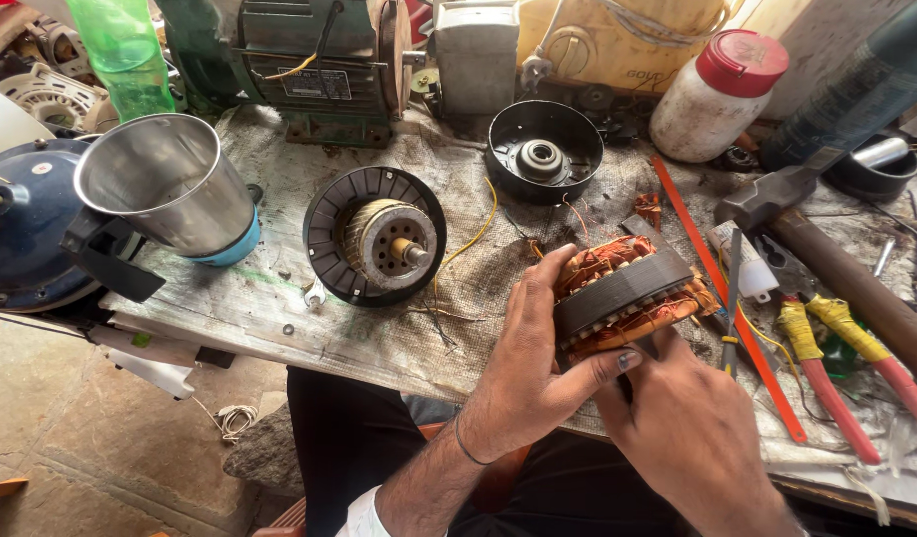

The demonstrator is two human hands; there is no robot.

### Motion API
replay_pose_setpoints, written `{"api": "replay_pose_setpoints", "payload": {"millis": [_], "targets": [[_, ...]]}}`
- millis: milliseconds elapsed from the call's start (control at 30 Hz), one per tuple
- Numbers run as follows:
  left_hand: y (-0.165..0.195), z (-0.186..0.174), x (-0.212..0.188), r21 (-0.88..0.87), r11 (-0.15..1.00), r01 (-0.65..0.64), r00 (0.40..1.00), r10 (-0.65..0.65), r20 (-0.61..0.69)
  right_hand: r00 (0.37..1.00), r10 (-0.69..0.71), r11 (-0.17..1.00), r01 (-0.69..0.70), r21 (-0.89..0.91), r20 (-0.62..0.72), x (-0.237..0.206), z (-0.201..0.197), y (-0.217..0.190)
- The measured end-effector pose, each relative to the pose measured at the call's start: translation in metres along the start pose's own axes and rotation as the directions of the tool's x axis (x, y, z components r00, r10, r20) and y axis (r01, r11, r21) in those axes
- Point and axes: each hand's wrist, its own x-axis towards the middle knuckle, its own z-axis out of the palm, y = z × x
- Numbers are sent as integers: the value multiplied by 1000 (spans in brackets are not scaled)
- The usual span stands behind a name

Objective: The person holds a motor stator with copper windings in one hand and a black abrasive block in the other, repeatedly sanding the inner surface of the stator while rotating it to work different sections. They continue sanding and turning the stator throughout the episode at a cluttered workbench.

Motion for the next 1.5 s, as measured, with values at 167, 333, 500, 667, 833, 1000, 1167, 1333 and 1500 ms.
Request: {"api": "replay_pose_setpoints", "payload": {"millis": [167,333,500,667,833,1000,1167,1333,1500], "targets": [[-1,-1,-1,-8,1000,10,1000,-10,1,1000,21,999,-21,-25,15,7,4,-1],[-6,-1,3,-122,992,18,999,-15,29,987,-108,994,110,12,-118,0,11,5],[-8,-5,-2,-382,923,48,998,-26,60,993,-56,998,51,-49,-104,-5,2,-2],[-8,-4,0,-318,946,59,998,-46,49,994,-52,993,42,-113,-95,4,-10,-15],[-9,-4,0,-318,946,63,997,-43,68,983,-117,990,103,-99,-141,2,-12,-10],[-10,-1,0,-337,941,24,998,-5,58,988,-100,991,89,-102,-116,-2,-10,-5],[-8,0,-2,-326,945,30,999,-39,-19,987,-92,991,79,-105,-134,-1,-8,-5],[-6,-1,-5,-244,970,-19,998,2,-69,992,-92,991,83,-103,-90,-4,-2,-2],[-8,-2,-3,-204,979,12,1000,-16,-18,981,-142,990,141,-18,-133,-1,1,2]]}}
